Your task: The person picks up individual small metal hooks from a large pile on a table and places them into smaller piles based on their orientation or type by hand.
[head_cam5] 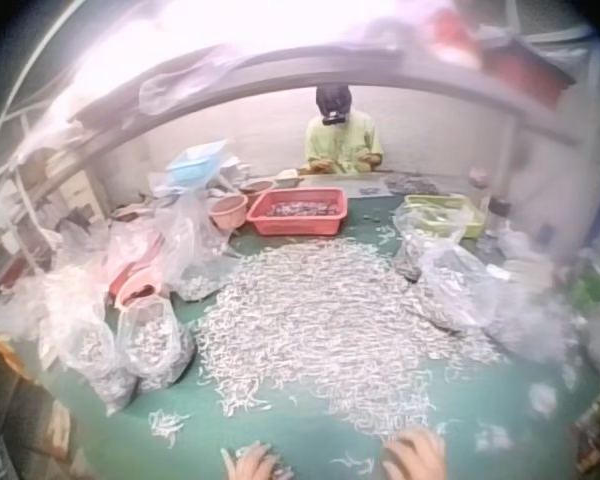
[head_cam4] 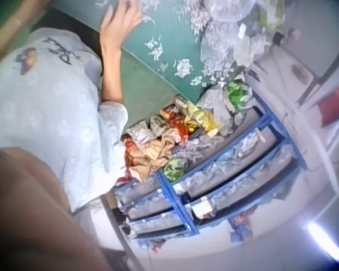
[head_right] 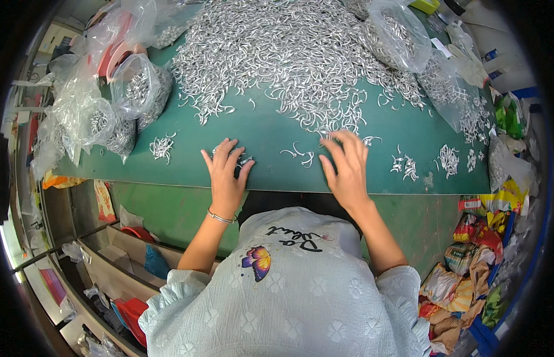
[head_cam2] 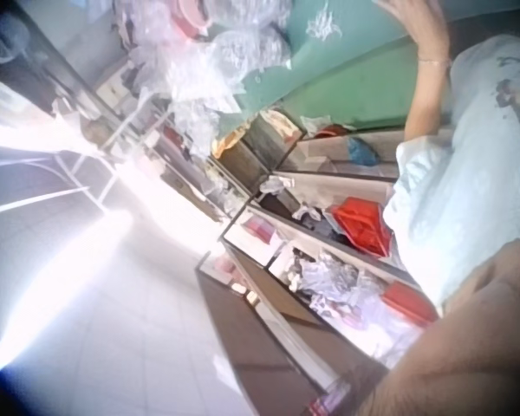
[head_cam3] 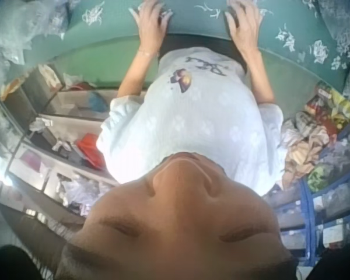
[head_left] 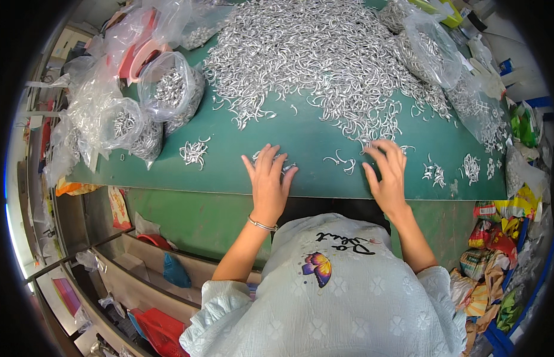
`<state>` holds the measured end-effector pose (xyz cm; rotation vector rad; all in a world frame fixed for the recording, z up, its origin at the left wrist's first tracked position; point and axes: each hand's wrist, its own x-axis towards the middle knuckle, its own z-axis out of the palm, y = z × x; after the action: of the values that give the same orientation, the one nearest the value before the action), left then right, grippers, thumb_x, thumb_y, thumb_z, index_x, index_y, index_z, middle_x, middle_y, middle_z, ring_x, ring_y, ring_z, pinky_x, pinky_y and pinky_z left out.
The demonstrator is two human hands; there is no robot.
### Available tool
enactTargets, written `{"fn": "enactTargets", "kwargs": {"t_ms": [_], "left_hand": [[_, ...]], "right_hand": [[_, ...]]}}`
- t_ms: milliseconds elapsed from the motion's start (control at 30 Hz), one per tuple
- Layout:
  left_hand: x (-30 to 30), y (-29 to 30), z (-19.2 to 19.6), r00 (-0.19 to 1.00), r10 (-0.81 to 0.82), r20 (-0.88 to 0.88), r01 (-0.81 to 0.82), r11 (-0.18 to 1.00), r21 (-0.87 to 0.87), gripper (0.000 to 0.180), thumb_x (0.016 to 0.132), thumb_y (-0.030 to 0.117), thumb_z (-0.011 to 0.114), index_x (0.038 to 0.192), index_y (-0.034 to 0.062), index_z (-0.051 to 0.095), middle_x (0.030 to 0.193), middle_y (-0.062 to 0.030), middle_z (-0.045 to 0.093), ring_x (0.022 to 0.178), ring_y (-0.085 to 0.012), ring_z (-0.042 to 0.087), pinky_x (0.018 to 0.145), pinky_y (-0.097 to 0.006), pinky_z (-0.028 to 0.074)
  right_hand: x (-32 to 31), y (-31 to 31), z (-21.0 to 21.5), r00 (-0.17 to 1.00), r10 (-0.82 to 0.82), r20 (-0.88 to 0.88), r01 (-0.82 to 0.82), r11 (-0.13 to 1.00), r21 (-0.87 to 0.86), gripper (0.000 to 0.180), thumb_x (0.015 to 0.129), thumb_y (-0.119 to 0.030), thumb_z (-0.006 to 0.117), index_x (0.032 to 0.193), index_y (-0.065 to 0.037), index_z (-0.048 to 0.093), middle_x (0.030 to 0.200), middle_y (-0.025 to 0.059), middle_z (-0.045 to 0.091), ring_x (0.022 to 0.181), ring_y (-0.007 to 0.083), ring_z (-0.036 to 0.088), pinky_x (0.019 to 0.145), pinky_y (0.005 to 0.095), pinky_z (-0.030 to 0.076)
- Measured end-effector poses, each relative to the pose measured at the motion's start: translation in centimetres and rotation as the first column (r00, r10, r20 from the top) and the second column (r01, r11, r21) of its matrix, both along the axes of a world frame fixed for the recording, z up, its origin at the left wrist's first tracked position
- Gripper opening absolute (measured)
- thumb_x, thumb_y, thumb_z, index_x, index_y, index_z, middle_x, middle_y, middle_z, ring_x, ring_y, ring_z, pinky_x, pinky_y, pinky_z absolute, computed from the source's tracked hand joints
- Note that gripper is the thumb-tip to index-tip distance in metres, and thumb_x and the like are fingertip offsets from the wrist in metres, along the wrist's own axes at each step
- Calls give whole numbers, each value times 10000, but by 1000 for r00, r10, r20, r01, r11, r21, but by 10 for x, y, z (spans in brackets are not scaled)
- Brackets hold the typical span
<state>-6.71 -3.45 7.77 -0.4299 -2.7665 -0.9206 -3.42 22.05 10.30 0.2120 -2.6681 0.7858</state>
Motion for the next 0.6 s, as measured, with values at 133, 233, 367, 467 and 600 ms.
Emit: {"fn": "enactTargets", "kwargs": {"t_ms": [133,233,367,467,600], "left_hand": [[-1,0,-4,999,-2,-48,0,999,-35,239,803,64,705,1034,82,646,1197,-56,581,1226,-303,514,1092,-685,111],[1,8,3,998,-23,-51,22,1000,-18,212,818,48,679,1024,88,651,1217,-56,568,1254,-300,490,1084,-698,100],[4,18,7,998,-56,-34,53,995,-85,203,817,8,640,1004,87,650,1262,-82,536,1302,-329,432,1075,-711,93],[-4,11,-1,997,17,-75,-24,995,-92,218,796,-16,630,985,92,645,1271,-118,517,1309,-377,408,1073,-709,102],[4,31,11,998,-45,-47,45,999,13,241,790,-20,634,999,100,642,1255,-128,507,1297,-370,422,1075,-700,109]], "right_hand": [[-17,-5,1,998,-62,-5,62,995,83,348,781,-126,721,1105,-54,616,1198,139,528,1158,336,474,965,444,350],[-29,-2,-17,999,-32,11,31,991,128,261,779,-109,715,1017,-50,624,1139,125,551,1105,325,496,927,431,373],[-27,23,-15,999,-47,-26,49,994,102,140,770,-42,693,887,-41,614,1048,107,579,1006,308,527,841,406,397],[-22,39,-10,978,-187,-91,196,975,108,150,776,-27,678,913,-47,620,1023,112,575,976,308,525,824,409,396],[-27,10,-2,999,-27,-32,28,999,34,196,772,-89,707,942,-45,618,1013,100,558,959,290,512,818,404,392]]}}
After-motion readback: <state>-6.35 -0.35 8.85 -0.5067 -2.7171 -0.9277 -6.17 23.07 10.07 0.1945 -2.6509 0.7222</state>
